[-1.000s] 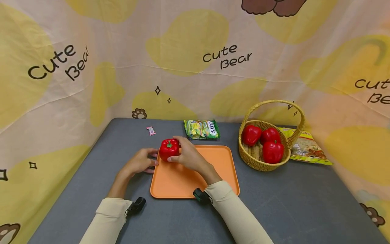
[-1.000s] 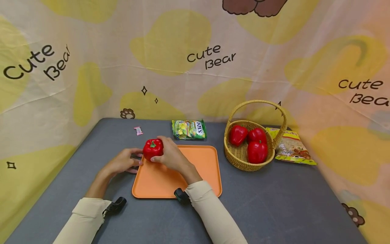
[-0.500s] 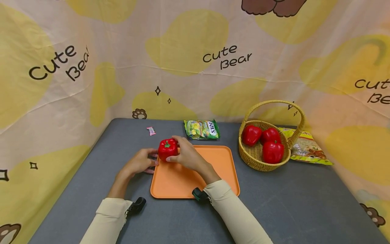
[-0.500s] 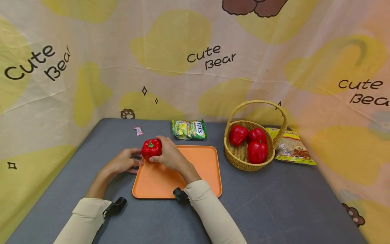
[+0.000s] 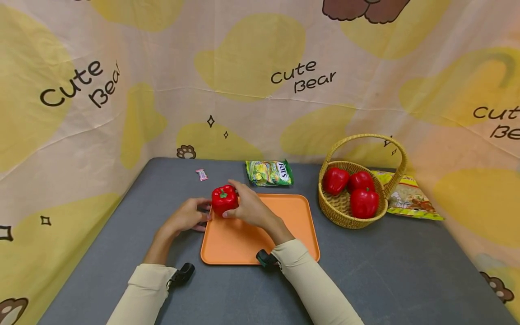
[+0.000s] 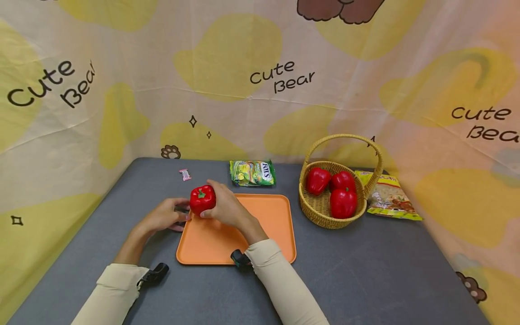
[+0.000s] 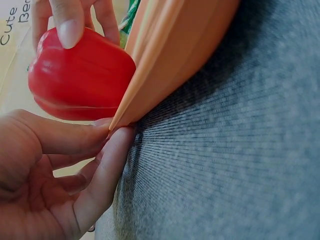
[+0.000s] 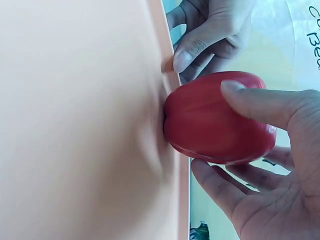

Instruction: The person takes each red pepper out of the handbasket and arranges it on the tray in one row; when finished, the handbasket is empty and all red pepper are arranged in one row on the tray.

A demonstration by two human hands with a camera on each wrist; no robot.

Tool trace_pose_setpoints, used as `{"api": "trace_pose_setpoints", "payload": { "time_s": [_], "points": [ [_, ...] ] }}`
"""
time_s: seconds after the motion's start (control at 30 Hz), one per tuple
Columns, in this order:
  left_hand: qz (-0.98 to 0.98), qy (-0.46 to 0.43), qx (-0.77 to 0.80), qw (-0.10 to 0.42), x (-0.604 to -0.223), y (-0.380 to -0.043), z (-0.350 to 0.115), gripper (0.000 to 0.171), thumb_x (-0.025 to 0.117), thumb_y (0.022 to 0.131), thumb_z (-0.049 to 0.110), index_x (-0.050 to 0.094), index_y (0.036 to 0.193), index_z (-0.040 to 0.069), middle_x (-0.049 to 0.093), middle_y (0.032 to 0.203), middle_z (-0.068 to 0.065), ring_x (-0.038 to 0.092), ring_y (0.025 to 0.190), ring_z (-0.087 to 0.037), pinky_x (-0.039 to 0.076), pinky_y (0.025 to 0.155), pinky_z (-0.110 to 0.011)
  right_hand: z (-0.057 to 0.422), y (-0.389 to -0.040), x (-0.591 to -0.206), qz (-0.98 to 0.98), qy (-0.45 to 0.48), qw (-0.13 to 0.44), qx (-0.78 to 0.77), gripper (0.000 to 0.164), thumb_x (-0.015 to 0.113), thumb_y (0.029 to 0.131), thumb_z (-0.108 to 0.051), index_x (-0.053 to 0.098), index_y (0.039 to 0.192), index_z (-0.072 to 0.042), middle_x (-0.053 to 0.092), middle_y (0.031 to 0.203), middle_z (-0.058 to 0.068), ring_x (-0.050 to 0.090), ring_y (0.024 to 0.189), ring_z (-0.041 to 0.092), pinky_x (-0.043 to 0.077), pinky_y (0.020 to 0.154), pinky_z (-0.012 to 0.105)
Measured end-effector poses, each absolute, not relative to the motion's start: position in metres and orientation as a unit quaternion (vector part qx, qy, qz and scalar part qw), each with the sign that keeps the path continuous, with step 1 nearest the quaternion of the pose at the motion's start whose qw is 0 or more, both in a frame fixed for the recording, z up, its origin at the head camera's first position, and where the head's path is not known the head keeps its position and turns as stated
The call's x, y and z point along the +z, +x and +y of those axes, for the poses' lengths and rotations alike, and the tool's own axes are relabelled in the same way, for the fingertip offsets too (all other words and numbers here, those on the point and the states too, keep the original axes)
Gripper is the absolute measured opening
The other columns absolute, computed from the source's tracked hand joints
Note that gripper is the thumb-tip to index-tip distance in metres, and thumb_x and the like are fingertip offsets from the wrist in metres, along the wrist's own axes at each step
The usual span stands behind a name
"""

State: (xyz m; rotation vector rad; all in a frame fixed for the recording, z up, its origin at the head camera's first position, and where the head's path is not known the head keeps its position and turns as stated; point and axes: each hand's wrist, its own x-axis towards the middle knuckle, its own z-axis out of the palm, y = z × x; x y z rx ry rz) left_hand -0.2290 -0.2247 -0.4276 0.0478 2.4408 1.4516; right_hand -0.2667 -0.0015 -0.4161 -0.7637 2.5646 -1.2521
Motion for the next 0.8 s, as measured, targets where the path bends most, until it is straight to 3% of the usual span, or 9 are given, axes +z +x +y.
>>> {"api": "trace_pose_setpoints", "payload": {
  "time_s": [0.23, 0.5, 0.8],
  "points": [
    [0.849, 0.02, 0.507, 0.148, -0.4265, -0.2275, -0.2244, 0.058, 0.064, 0.099, 0.0, 0.045, 0.152, -0.012, 0.056, 0.14, -0.031, 0.071, 0.104, -0.032, 0.068, 0.075, -0.041, -0.002, -0.2671, -0.4181, 0.863, -0.261, 0.091, -0.423, 0.085, 0.087, 0.089, -0.018, 0.041, 0.16, -0.009, 0.052, 0.152, 0.01, 0.056, 0.133, 0.027, 0.058, 0.107, 0.04],
    [0.851, 0.019, 0.503, 0.15, -0.4259, -0.227, -0.2256, 0.059, 0.064, 0.098, 0.0, 0.044, 0.153, -0.012, 0.055, 0.14, -0.032, 0.071, 0.103, -0.031, 0.068, 0.074, -0.041, -0.0019, -0.2658, -0.42, 0.866, -0.253, 0.081, -0.423, 0.09, 0.091, 0.085, -0.025, 0.042, 0.158, -0.008, 0.052, 0.149, 0.01, 0.055, 0.131, 0.025, 0.059, 0.104, 0.036],
    [0.85, 0.017, 0.505, 0.152, -0.4264, -0.228, -0.2253, 0.059, 0.065, 0.098, 0.0, 0.043, 0.153, -0.012, 0.055, 0.14, -0.032, 0.071, 0.103, -0.031, 0.068, 0.074, -0.041, 0.0019, -0.2632, -0.4176, 0.872, -0.245, 0.08, -0.417, 0.097, 0.093, 0.083, -0.032, 0.039, 0.162, -0.013, 0.05, 0.152, 0.01, 0.054, 0.134, 0.027, 0.057, 0.107, 0.041]
  ]
}}
